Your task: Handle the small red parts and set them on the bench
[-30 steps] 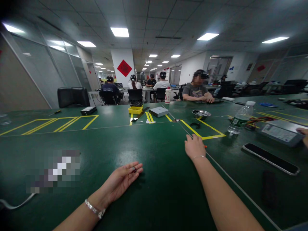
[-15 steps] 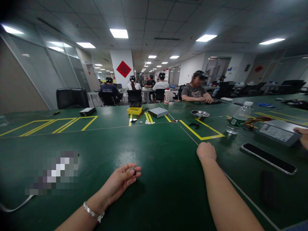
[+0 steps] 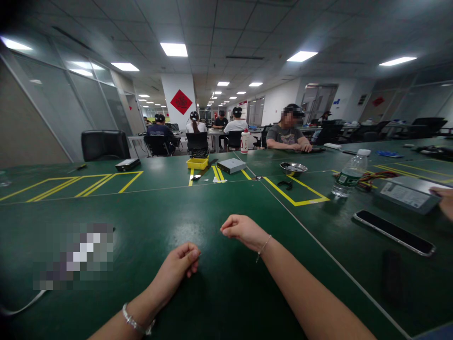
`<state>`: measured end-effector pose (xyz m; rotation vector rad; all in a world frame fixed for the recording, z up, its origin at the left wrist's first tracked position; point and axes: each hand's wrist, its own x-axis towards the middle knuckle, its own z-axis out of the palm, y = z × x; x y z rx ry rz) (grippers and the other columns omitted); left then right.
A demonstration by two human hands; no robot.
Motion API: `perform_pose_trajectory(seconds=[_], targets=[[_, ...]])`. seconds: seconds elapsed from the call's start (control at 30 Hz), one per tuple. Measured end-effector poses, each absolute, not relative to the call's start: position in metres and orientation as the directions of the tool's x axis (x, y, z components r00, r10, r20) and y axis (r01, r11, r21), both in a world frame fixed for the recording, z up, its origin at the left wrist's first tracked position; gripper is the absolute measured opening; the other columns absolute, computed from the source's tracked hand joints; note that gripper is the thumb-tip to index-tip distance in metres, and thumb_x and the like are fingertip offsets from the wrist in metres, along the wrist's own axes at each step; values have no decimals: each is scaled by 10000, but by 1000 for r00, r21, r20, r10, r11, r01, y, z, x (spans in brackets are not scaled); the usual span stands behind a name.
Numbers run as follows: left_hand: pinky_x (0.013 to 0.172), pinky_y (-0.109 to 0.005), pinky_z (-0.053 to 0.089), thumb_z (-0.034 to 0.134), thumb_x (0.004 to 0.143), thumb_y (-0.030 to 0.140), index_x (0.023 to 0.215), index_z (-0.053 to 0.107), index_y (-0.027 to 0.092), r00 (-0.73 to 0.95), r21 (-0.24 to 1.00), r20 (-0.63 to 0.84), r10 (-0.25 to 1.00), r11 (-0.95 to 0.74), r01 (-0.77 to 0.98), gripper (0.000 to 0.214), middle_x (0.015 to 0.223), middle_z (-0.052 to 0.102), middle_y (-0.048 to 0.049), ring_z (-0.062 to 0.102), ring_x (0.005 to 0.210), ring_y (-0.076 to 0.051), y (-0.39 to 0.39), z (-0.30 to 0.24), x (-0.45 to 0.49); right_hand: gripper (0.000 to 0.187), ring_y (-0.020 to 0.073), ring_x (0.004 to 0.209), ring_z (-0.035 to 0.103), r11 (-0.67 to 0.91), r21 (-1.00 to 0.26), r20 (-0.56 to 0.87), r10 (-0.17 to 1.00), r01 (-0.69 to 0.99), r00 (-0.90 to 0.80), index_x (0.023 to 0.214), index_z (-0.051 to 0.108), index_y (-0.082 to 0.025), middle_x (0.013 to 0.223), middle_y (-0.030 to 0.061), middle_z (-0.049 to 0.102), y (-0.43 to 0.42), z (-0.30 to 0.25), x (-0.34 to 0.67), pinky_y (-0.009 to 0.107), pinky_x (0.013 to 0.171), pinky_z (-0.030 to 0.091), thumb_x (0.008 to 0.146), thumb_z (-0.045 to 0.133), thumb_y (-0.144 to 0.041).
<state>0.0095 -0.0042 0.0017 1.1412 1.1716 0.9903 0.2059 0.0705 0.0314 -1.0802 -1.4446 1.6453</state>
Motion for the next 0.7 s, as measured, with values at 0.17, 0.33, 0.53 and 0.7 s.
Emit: perform_pose_trajectory(seconds=[0.17,0.33,0.53,0.7], targets=[[447,-195,285,464,751,466,829,604,136,154,989,-144,978,140,36,367,548,491,33,409,468,-67,-5,1,6,203,77,574,506,-244,-965,-152,814,-92,-561,620,556,-135,627,-14,592,49,31,181,216,558,346,476,692,-88],[520,-213,336,533,719,440,948,600,141,134,990,-135,982,139,-24,383,707,570,-10,449,536,-79,-2,-4,4,139,72,576,497,-262,-961,-171,817,-91,-550,660,592,-121,634,-2,591,49,28,178,227,591,368,545,670,-127],[534,-200,347,659,624,302,851,601,145,54,985,-114,992,120,-126,282,682,563,11,458,544,-74,1,-6,2,173,83,634,534,-314,-938,-178,803,-150,-569,696,600,-113,740,30,613,51,28,180,245,657,400,554,691,-154],[605,-206,377,707,557,213,733,575,156,11,954,-126,992,125,-273,227,679,574,22,509,614,-87,2,-5,1,224,75,597,526,-326,-934,-193,805,-147,-561,733,585,-131,680,-2,581,49,27,177,232,612,399,573,707,-229]])
